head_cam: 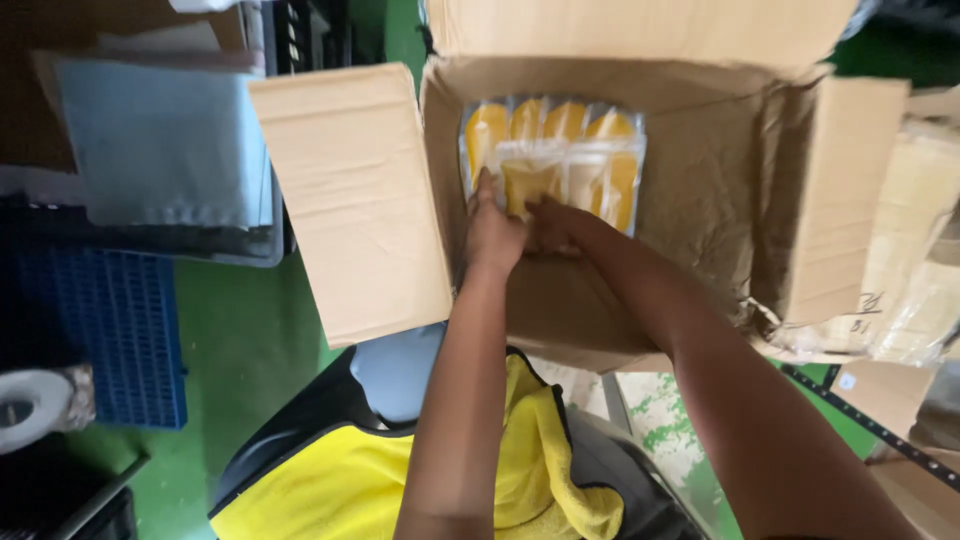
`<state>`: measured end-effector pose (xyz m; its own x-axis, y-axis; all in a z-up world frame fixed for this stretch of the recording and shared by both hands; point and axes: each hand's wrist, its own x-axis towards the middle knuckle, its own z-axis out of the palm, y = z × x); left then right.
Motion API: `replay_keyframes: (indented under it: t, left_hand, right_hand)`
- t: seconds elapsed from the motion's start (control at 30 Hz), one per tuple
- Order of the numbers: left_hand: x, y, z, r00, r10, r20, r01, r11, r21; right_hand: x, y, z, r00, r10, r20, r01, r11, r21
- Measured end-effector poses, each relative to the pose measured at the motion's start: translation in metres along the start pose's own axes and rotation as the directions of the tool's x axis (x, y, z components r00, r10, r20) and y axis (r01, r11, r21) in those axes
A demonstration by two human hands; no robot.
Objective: The person takes sealed plastic pouches filled with a yellow food substance from a table and places them into a cardboard box.
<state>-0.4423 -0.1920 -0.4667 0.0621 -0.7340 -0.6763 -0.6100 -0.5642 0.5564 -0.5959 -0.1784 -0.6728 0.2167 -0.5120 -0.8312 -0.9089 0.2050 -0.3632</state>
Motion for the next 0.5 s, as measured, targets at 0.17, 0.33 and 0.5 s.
replay_keyframes:
  t: [0.17,0.33,0.5]
  left_hand:
    - [0.003,-0.005,0.003,0.994,0.081,0.07,-0.083,0.996,0.033]
    - [-0.041,0.022,-0.021,0.986,0.152,0.067,-0.141,0.979,-0.149]
    - [-0.097,0.047,-0.067,0.936,0.35,-0.031,-0.293,0.729,-0.618]
  right_hand:
    - [-0.064,-0.015,-0.059,0.994,0.041,0.104,-0.082,0.899,0.431]
    - [-0.153,-0.078,-0.115,0.974,-0.046,-0.22,0.186,0.713,0.676]
    - [-0.219,-0.119,-0.155,0.885,0.019,-0.465,0.35,0.632,0.691]
